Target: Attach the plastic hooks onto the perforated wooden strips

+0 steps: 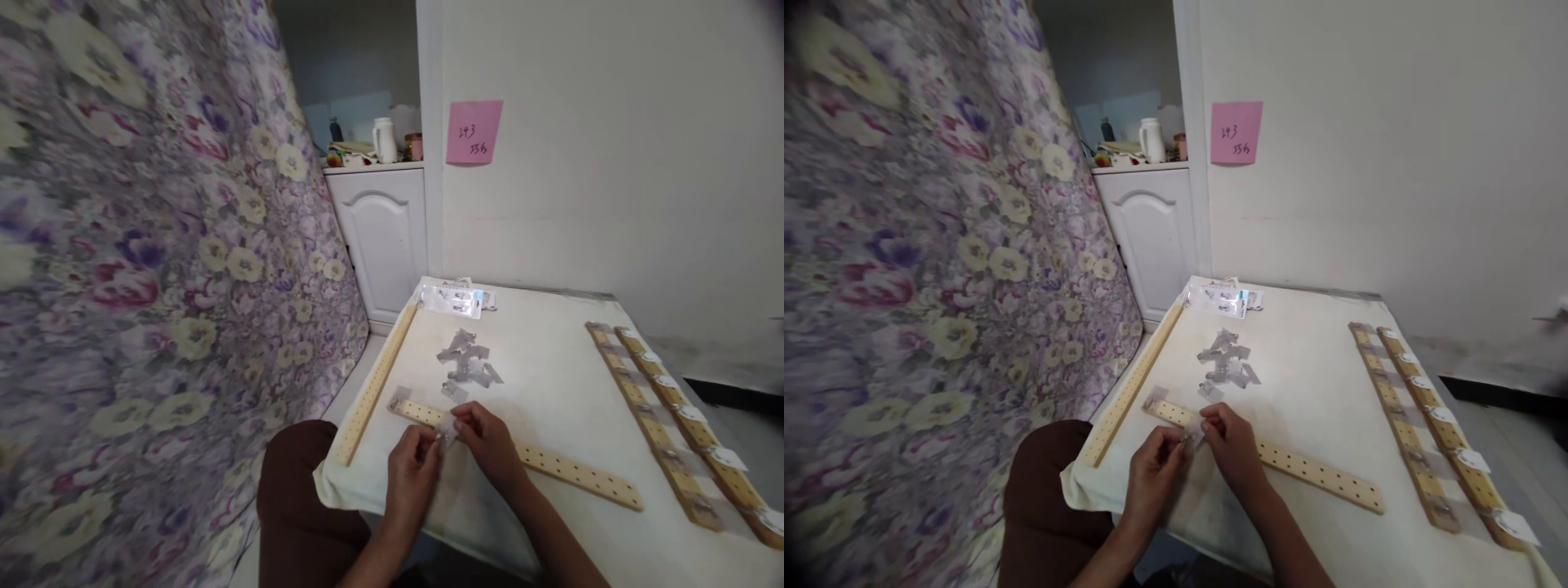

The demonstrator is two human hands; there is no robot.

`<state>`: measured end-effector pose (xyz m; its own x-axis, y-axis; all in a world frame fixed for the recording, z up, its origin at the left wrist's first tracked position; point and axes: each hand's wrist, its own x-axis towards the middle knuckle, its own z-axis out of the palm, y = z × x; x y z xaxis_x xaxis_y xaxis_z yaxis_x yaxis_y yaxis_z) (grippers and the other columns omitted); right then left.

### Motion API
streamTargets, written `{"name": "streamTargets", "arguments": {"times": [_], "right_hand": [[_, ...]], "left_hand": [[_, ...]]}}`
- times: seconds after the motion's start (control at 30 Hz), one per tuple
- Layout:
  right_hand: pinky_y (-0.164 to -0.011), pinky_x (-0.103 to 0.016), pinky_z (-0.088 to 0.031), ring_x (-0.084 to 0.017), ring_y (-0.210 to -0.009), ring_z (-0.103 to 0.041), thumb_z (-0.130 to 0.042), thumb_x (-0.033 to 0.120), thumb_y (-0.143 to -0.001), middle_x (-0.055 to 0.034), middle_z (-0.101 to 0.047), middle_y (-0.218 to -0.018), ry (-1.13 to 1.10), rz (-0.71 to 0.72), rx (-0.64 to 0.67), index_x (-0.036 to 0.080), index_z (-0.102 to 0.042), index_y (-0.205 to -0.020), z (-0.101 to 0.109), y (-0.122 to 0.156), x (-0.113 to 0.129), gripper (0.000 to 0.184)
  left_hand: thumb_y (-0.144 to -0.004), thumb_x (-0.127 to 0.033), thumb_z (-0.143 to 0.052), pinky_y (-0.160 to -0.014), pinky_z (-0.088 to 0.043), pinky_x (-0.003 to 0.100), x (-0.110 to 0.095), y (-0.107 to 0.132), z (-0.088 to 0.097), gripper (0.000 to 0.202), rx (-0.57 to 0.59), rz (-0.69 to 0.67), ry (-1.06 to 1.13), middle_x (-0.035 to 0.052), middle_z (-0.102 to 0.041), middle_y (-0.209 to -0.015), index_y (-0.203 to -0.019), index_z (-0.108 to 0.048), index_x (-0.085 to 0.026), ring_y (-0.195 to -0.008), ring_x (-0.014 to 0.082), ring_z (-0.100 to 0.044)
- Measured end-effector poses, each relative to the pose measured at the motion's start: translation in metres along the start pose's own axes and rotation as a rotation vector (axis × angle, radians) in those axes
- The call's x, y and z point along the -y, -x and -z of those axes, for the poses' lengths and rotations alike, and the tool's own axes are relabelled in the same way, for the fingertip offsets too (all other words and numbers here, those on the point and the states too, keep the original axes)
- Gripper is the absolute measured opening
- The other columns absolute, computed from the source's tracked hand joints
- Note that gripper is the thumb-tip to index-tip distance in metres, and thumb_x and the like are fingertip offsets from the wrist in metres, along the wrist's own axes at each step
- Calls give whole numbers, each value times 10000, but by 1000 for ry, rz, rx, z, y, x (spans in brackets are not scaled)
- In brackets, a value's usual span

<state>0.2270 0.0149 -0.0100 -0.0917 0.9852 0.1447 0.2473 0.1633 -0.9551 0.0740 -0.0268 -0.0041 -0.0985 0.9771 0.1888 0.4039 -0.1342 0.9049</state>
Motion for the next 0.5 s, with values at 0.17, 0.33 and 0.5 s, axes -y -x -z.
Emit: {"name": "streamTargets", "arguments": {"times": [0.17, 0.33, 0.5], "right_hand": [[-656, -281, -504, -168, -681, -647, -487, 224, -792, -19, -704, -759, 207, 97, 12, 203, -636, -875, -20, -24, 0, 173], [-714, -294, -484, -179, -759, -642, -472, 185, -778, -33, -701, -811, 311, 120, 16, 194, -646, -882, -34, -44, -7, 203], [-753, -306, -470, -188, -812, -632, -460, 188, -795, -44, -694, -856, 355, 115, 22, 197, -648, -898, -37, -52, -16, 215]], "left_hand": [[-845, -271, -505, -644, -411, 238, 12, -6, 7, 110, -92, -16, -112, -18, -545, -733, -766, -551, -210, -685, 139, -524], [-849, -265, -493, -618, -388, 233, 23, -16, 7, 102, -117, 38, -146, -31, -554, -685, -796, -567, -219, -654, 137, -515], [-827, -262, -514, -606, -376, 235, 28, -22, 5, 85, -87, 70, -178, -33, -584, -678, -809, -592, -234, -656, 146, -532]]}}
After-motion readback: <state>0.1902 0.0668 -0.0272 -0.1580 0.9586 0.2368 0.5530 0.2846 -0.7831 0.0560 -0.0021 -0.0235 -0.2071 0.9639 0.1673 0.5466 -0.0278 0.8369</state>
